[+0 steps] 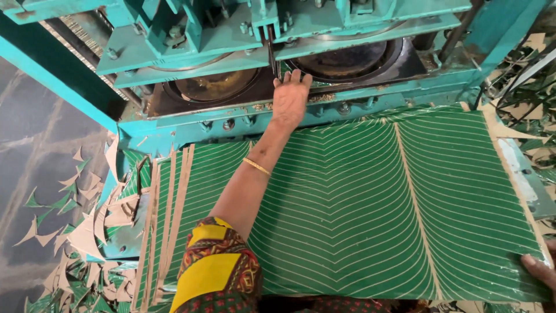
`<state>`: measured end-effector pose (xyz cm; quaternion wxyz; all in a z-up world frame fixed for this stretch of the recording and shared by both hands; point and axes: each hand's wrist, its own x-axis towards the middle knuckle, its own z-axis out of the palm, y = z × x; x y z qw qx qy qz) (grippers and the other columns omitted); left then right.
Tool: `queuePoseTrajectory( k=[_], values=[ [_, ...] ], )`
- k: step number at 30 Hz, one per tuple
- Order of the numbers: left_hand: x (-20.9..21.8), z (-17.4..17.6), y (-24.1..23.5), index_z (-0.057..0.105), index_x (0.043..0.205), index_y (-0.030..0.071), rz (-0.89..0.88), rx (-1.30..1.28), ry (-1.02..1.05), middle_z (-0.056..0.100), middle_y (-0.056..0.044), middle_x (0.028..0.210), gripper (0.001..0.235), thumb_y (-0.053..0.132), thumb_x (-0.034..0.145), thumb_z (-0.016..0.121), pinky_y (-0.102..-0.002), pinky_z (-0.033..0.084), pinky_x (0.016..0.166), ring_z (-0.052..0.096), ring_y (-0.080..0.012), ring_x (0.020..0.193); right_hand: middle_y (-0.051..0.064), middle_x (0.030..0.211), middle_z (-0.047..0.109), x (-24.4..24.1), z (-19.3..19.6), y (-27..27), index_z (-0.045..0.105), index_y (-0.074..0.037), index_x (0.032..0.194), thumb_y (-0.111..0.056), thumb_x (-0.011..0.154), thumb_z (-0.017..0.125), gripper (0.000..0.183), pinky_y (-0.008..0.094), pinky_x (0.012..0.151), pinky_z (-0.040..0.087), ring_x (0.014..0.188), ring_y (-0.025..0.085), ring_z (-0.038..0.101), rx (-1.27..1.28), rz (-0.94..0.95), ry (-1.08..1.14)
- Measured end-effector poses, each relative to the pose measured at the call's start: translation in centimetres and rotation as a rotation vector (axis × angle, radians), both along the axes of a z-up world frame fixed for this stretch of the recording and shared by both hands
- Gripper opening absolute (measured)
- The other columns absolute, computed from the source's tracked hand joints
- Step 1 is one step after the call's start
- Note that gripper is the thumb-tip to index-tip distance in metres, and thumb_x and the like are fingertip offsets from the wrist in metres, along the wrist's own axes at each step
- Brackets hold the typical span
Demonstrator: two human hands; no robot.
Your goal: Operating a hydraulic press machine to cut and shape leaf-patterned materials into plates.
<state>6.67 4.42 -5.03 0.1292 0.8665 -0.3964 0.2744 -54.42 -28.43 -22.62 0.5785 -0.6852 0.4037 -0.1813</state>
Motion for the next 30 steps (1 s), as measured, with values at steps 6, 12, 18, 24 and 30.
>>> queuePoseTrajectory(
  k=[6,12,18,24,30],
  values=[
    [-0.9,1.2,4.0,0.063,0.096,0.007,-0.246,-0.169,-0.135,0.069,-0.013,0.113,0.026,-0.004,0.072,0.067,-0.043,0.057,0.078,0.068,-0.0311,0.094,0.036,0.104,0.068,2.0,2.1,3.9,0.042,0.007,0.133,-0.012,0.095,0.068,0.049,0.054,0.068,0.065,0.079,0.042,0.075,-0.067,-0.023,-0.127],
    [-4.0,4.0,12.6,0.065,0.098,0.004,-0.284,0.02,-0.174,0.069,-0.016,0.099,0.028,-0.007,0.072,0.065,-0.043,0.058,0.071,0.07,-0.0339,0.09,0.037,0.11,0.064,1.3,0.1,2.0,0.041,0.0,0.148,-0.011,0.097,0.067,0.059,0.056,0.072,0.064,0.085,0.041,0.073,0.002,-0.08,-0.072],
    [-1.9,2.5,33.6,0.065,0.105,-0.004,0.488,-0.098,-0.049,0.066,-0.025,0.106,0.027,-0.007,0.078,0.069,-0.048,0.053,0.069,0.066,-0.0397,0.086,0.02,0.113,0.066,1.3,0.2,2.8,0.048,-0.001,0.141,-0.021,0.106,0.06,0.041,0.05,0.09,0.059,0.101,0.031,0.07,0.183,-0.172,-0.205],
    [-10.0,-3.9,48.1,0.075,0.114,-0.003,0.374,-0.051,1.061,0.078,-0.02,0.1,0.033,0.021,0.099,0.057,-0.044,0.054,0.091,0.068,-0.0309,0.098,0.012,0.116,0.066,5.1,2.9,3.9,0.049,0.0,0.136,-0.015,0.109,0.059,0.033,0.043,0.094,0.058,0.101,0.023,0.069,0.12,-0.105,-0.449],
    [-23.6,3.7,45.2,0.055,0.144,-0.006,0.142,-0.906,1.271,0.071,-0.019,0.131,0.055,0.015,0.092,0.057,-0.037,0.043,0.109,0.065,-0.0262,0.125,0.007,0.114,0.065,3.6,-7.8,-6.1,0.054,-0.004,0.139,-0.018,0.111,0.064,0.033,0.025,0.054,0.046,0.086,0.014,0.067,-0.098,-0.105,-0.5]
  ],
)
